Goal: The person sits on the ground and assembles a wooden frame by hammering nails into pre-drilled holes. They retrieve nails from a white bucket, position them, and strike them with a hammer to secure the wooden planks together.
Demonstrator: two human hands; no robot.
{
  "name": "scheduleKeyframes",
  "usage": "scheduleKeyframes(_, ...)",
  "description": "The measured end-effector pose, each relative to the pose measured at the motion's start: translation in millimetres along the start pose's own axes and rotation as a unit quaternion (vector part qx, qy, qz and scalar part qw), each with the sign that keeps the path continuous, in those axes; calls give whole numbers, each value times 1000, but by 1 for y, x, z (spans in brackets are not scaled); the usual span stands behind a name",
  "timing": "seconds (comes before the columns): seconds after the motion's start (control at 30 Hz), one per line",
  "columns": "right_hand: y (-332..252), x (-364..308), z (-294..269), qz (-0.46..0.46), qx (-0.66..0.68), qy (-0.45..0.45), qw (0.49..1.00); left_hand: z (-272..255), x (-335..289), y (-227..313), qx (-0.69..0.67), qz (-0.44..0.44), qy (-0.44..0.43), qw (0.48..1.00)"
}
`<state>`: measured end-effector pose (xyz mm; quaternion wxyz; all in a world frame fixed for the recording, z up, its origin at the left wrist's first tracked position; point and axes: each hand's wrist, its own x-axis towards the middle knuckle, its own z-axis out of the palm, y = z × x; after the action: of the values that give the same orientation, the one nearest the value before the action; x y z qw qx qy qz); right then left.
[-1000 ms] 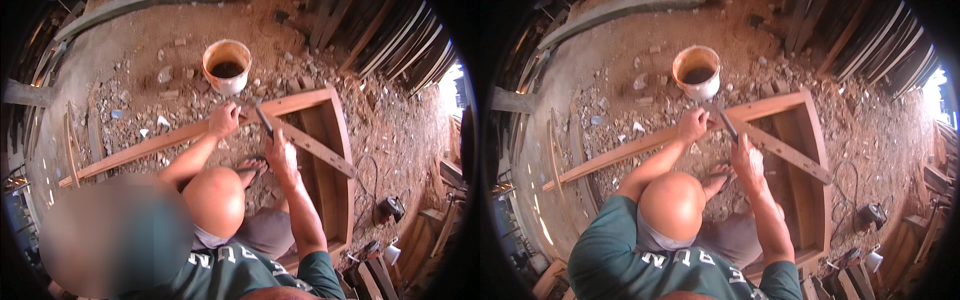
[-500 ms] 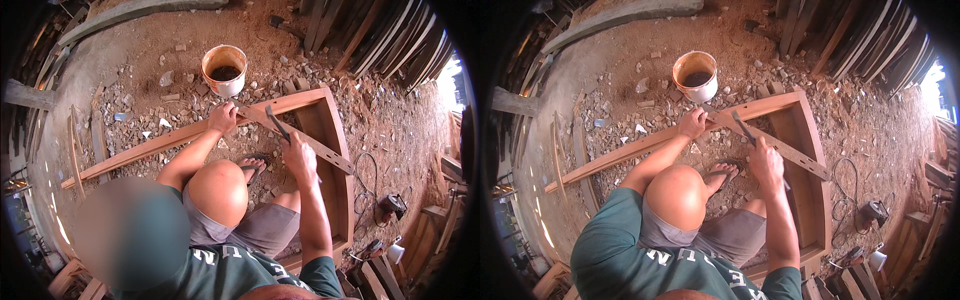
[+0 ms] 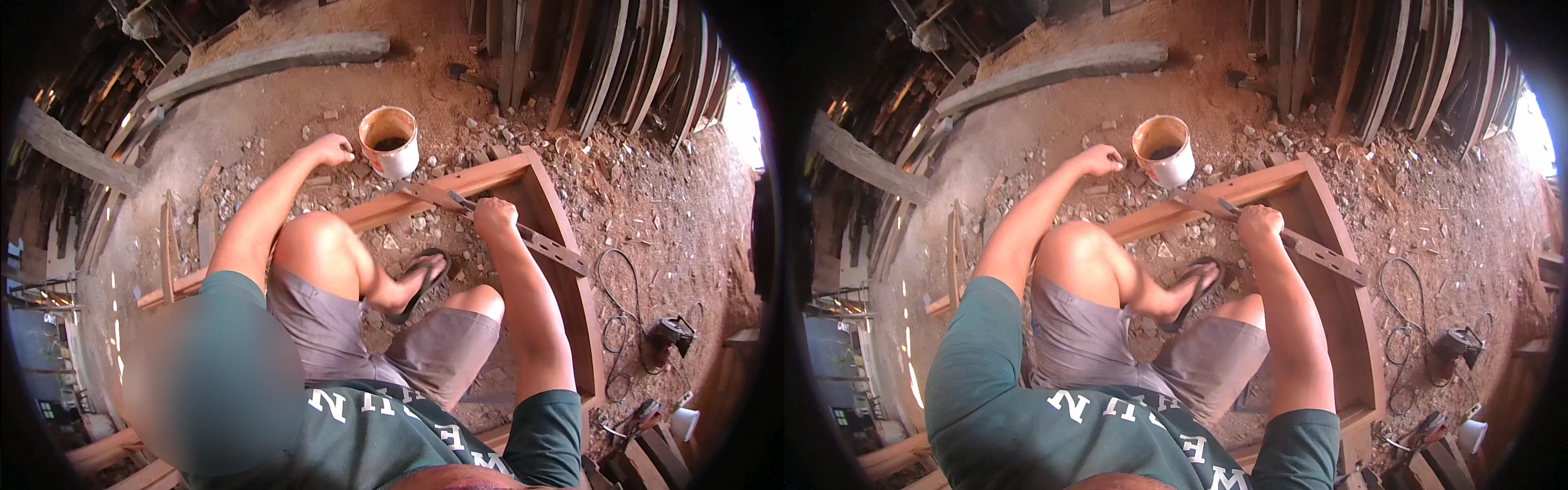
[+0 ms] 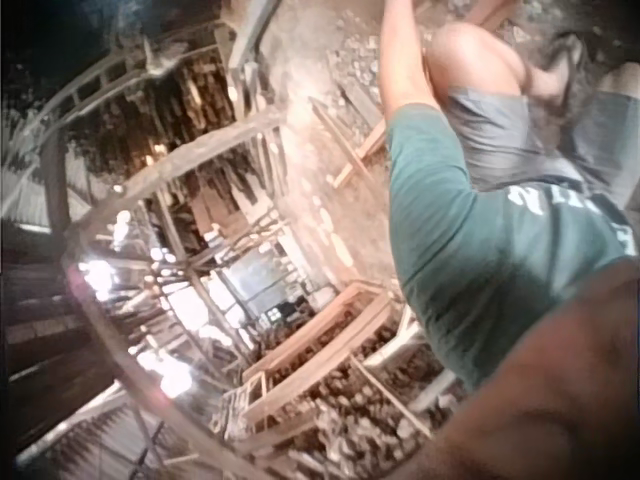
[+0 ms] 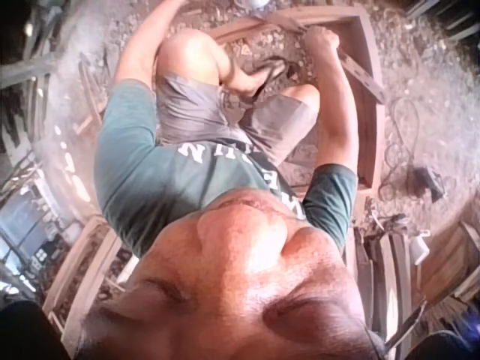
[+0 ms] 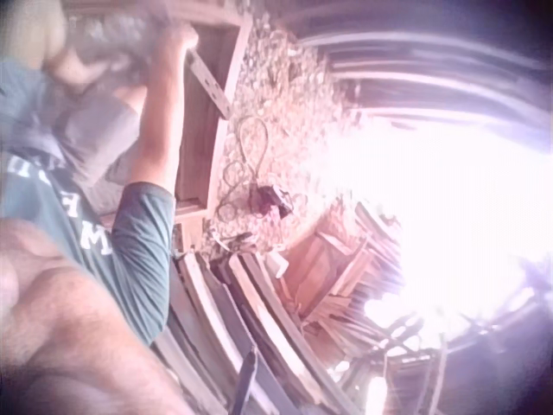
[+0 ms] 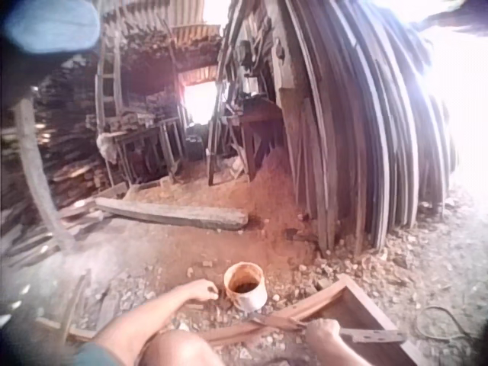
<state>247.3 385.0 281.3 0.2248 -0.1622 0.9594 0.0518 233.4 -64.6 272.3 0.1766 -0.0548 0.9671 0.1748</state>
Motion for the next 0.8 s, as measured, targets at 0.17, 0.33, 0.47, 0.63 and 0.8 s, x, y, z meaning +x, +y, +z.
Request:
scheduleKeyframes(0.17,-23,20,-2,30,-44,-31,998,-35,23,5,-86,-43,131,987)
scheduleKeyframes(0.33,-41,0,-10,11,-58,-18,998,25,46,-9,-130,-158,136,969)
scheduleKeyframes(0.47,-38,-9,-3,9,-75,14,997,61,57,0,-415,-286,43,863)
scheduleKeyframes(0.63,-43,-14,-9,31,-58,23,998,85,87,-8,-471,-248,63,844)
scheduleKeyframes(0.8,-45,-16,-16,37,-64,12,997,119,94,-11,-384,-155,186,891)
